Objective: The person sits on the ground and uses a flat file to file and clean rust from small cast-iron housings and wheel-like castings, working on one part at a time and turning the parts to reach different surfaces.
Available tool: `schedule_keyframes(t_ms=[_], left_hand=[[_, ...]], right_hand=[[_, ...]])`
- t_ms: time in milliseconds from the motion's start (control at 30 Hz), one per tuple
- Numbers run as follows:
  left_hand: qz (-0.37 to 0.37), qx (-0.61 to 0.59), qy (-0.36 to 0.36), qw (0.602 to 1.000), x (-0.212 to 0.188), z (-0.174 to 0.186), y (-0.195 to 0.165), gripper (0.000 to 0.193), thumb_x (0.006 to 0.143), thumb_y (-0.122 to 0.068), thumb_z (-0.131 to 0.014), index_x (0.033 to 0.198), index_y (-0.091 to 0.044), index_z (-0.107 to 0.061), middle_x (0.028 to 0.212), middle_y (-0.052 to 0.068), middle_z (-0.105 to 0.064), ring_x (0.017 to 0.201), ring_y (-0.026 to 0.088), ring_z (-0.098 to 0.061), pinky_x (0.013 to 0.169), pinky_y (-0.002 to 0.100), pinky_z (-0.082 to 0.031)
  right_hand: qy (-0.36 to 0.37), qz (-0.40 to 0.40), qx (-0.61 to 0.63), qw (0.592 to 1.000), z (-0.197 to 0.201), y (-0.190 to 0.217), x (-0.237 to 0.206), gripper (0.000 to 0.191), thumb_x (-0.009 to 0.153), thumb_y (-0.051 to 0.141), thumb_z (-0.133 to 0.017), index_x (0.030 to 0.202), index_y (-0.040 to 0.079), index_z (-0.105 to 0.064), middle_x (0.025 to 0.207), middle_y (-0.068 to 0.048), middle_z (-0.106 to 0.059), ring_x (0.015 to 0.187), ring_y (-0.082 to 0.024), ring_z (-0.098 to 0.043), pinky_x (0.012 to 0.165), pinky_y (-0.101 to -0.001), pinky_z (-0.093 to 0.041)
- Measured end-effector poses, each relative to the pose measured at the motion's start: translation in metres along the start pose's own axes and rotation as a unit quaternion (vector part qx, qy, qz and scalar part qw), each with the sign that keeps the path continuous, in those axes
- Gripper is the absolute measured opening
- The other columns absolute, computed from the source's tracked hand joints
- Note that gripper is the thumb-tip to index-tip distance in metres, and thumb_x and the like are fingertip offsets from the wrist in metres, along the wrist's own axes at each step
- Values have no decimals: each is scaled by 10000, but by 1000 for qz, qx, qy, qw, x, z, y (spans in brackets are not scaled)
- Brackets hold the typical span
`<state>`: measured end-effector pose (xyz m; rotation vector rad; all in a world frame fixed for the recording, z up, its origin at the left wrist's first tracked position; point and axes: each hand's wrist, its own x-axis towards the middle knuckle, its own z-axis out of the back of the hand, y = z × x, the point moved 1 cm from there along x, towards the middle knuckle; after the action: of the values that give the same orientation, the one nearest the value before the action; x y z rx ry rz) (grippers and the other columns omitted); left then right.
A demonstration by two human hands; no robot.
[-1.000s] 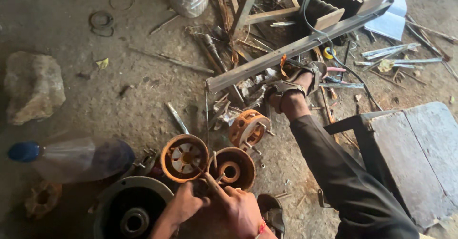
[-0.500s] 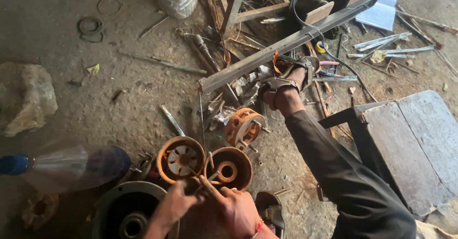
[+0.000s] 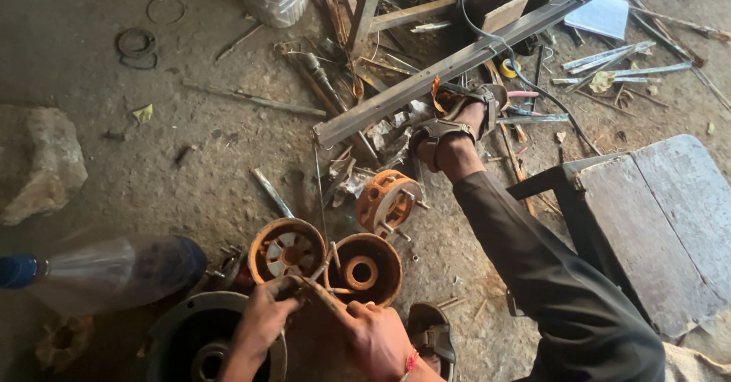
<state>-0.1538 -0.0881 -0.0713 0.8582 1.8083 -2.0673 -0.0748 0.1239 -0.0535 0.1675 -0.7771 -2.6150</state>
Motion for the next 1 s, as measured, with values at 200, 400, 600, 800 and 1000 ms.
schedule_keyframes(t_ms=[200, 400, 600, 800, 1000], left_hand=[[-2, 94, -5, 996, -6, -22, 12, 248, 746, -59, -742, 980, 17, -767, 872, 98, -797, 790, 189, -712, 724, 353, -568], [17, 157, 33, 987, -1, -26, 31, 288, 727, -84, -734, 994, 20, -745, 885, 151, -806, 827, 213, -758, 776, 377, -603], [-89, 189, -100, 973, 2, -6, 22, 376, 738, -102, -770, 1083, 38, -718, 966, 152, -769, 882, 193, -723, 787, 360, -570], [32, 157, -45, 986, -4, -2, 5, 428, 794, -121, -741, 1211, -27, -757, 908, 212, -799, 701, 235, -670, 695, 410, -539], [-24, 251, 17, 968, -8, -26, 13, 367, 755, -190, -808, 1045, 24, -733, 893, 184, -792, 808, 250, -733, 729, 380, -583]], right_hand=[[22, -28, 5, 999, 10, 4, 5, 924, 684, 131, -759, 1553, 150, -445, 853, -99, -631, 745, -313, -678, 603, -439, -550], [14, -19, 9, 1000, 9, 6, 4, 1006, 674, 111, -741, 1614, 171, -386, 856, -90, -639, 741, -305, -680, 599, -428, -550], [-8, -3, -8, 1000, 3, 2, 3, 951, 668, 124, -749, 1562, 153, -426, 871, -81, -649, 754, -299, -687, 607, -419, -557], [35, -45, 6, 998, 7, 4, 3, 974, 680, 118, -742, 1596, 176, -417, 867, -92, -651, 755, -305, -683, 606, -434, -550], [22, -34, -10, 999, 12, 5, 4, 973, 687, 141, -762, 1587, 175, -395, 883, -105, -648, 773, -314, -674, 620, -430, -549]])
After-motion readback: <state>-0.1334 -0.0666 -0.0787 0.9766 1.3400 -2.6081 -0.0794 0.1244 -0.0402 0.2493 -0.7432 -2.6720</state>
